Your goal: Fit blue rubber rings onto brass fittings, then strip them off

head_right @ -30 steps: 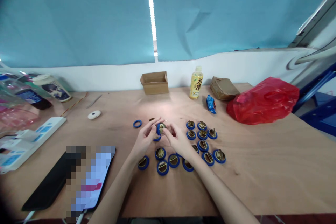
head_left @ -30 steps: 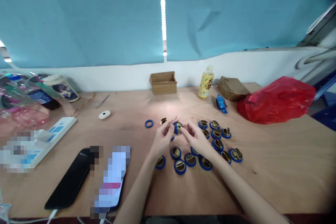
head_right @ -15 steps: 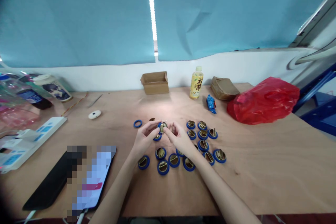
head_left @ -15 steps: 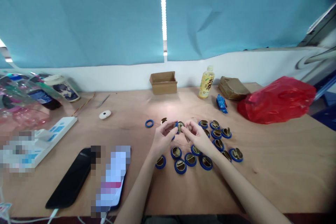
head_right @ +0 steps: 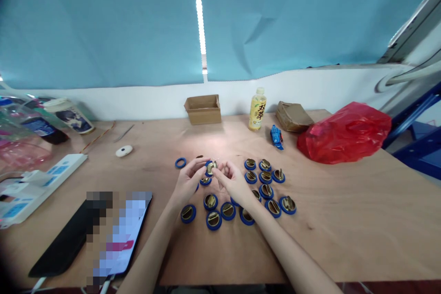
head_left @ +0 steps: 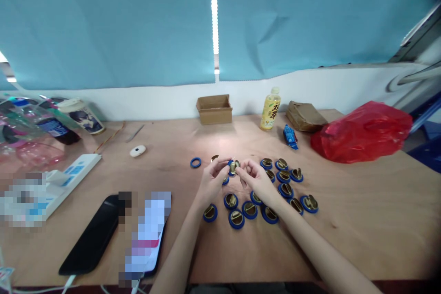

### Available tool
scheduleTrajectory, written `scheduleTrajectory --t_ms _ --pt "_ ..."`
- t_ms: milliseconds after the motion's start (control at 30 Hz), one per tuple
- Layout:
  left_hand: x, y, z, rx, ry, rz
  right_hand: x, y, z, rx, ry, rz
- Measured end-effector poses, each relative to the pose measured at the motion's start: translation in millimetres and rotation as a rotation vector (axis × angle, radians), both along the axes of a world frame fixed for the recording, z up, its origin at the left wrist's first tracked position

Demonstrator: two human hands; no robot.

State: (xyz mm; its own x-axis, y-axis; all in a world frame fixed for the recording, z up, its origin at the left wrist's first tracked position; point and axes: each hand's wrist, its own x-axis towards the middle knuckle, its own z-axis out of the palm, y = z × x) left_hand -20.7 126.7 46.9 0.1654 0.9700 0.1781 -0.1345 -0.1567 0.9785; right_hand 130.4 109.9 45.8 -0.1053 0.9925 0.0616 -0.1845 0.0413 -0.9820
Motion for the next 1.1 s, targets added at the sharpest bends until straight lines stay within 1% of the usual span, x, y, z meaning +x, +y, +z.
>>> scheduleTrajectory --t_ms 167,300,500,600,700,767,833,900,967,1067,1100 --pt "1 -2 3.5 -0.044 -0.016 -0.006 1 0 0.2 -0.02 0.041 0.013" --pt "2 -4 4.9 -0.106 -0.049 -0.041 2 0 0.7 -0.037 0.084 0.022" --pt "2 -3 0.8 -0.199 -0.108 -0.059 4 -1 5.6 -0.06 0.106 0.067" --pt "0 -3 -2.3 -0.198 -0.106 -0.074 4 -2 6.0 -0.06 0.116 0.065" --pt "-2 -2 -3.3 -0.171 -0.05 -0.1 4 -2 4.2 -0.054 0.105 0.06" --pt "-3 0 -3.4 -0.148 -0.01 -0.093 6 -1 3.0 -0.037 0.102 0.052" --pt "-5 3 -4.7 -0.108 0.026 -0.045 7 1 3.1 -0.015 0.099 0.026" --pt "-11 8 -8.1 -0.04 0.082 0.059 9 2 4.5 0.005 0.084 -0.011" --pt "-22 15 -13.6 0.036 0.185 0.226 10 2 6.3 0.021 0.06 -0.038" --pt "-45 25 -23.1 0.122 0.42 0.507 10 1 7.5 0.029 0.024 -0.05" --pt "-53 29 -26.1 0.138 0.501 0.554 9 1 7.2 0.026 0.015 -0.046"
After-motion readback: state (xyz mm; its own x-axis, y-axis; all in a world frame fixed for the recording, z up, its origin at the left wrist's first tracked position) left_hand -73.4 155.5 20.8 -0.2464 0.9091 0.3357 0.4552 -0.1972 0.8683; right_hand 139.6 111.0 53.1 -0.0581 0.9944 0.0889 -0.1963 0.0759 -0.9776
